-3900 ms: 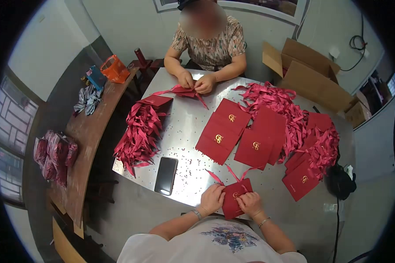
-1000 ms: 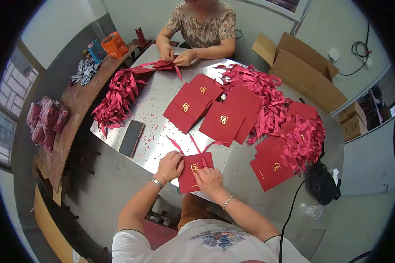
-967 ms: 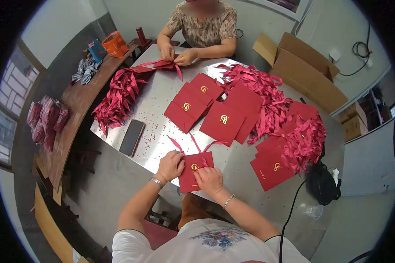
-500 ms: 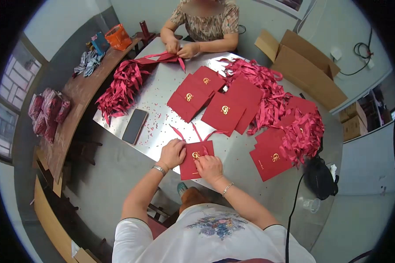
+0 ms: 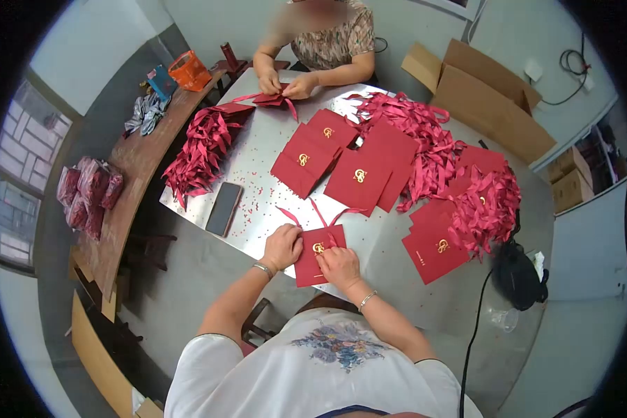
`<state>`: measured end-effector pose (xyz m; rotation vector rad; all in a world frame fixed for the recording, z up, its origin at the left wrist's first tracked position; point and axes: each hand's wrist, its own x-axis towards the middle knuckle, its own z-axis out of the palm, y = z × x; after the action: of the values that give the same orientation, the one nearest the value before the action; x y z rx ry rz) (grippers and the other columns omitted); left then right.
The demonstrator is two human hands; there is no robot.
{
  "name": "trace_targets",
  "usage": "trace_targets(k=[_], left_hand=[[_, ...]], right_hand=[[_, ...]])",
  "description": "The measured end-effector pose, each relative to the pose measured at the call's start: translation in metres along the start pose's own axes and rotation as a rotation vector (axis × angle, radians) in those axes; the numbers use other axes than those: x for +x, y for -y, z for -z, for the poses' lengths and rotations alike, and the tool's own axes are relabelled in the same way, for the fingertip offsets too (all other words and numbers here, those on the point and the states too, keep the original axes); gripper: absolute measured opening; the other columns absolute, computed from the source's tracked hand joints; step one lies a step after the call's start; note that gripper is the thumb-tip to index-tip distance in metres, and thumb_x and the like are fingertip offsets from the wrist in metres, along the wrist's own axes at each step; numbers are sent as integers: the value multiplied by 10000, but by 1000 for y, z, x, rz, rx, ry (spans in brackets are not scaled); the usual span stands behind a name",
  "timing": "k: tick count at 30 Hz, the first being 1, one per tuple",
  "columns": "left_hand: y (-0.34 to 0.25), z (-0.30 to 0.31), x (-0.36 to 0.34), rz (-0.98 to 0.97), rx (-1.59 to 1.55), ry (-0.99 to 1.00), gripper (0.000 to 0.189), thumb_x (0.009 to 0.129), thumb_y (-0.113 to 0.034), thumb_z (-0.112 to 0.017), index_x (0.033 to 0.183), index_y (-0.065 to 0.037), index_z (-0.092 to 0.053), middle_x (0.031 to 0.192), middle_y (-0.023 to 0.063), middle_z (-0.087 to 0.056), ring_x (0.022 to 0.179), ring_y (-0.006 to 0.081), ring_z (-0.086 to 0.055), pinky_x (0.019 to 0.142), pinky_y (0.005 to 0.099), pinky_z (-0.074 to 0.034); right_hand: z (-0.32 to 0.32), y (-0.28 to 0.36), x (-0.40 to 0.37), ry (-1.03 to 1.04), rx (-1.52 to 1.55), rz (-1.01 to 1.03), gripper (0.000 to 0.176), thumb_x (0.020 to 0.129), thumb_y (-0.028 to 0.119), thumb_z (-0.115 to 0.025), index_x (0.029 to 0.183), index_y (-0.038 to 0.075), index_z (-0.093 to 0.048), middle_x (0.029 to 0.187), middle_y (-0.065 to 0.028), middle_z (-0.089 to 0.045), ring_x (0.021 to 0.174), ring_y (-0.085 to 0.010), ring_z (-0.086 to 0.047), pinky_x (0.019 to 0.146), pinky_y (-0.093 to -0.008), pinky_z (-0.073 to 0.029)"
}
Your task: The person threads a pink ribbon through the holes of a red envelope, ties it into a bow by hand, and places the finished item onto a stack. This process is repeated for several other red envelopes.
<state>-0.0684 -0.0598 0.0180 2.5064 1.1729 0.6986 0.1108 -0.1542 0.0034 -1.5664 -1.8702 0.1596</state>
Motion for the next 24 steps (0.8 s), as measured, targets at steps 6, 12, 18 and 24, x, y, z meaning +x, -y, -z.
trace_targets(k=[6,12,18,24], left_hand=[[2,-3,0,-15,-5,-15,187,791,-160,-609,951,-63,-613,926,109,-601,851,298,-601,716,393,-516],[2,-5,1,-45,-50,-16,168,808,-128,-602,955,-46,-605,912,133,-602,860,324,-588,740,402,-493],[4,-3,0,-31,-57,14,190,814,-139,-614,979,-46,-602,938,132,-597,865,316,-590,740,396,-494],[6,-4,0,-53,-43,-3,193,819,-152,-603,983,-50,-602,947,123,-604,878,305,-590,762,392,-501]], right_hand=[[-1,4,-2,-29,-17,-29,201,812,254,-662,701,114,-570,700,-70,-583,674,-258,-599,637,-403,-445],[-1,4,-2,-79,-31,-34,197,804,264,-666,711,104,-595,701,-76,-592,673,-256,-597,631,-394,-453],[2,8,-2,-50,-29,-62,177,796,244,-667,717,103,-596,711,-70,-586,683,-251,-590,645,-395,-447],[-2,4,-2,-67,-41,-51,194,785,241,-679,697,101,-579,669,-73,-562,651,-264,-582,605,-408,-438]])
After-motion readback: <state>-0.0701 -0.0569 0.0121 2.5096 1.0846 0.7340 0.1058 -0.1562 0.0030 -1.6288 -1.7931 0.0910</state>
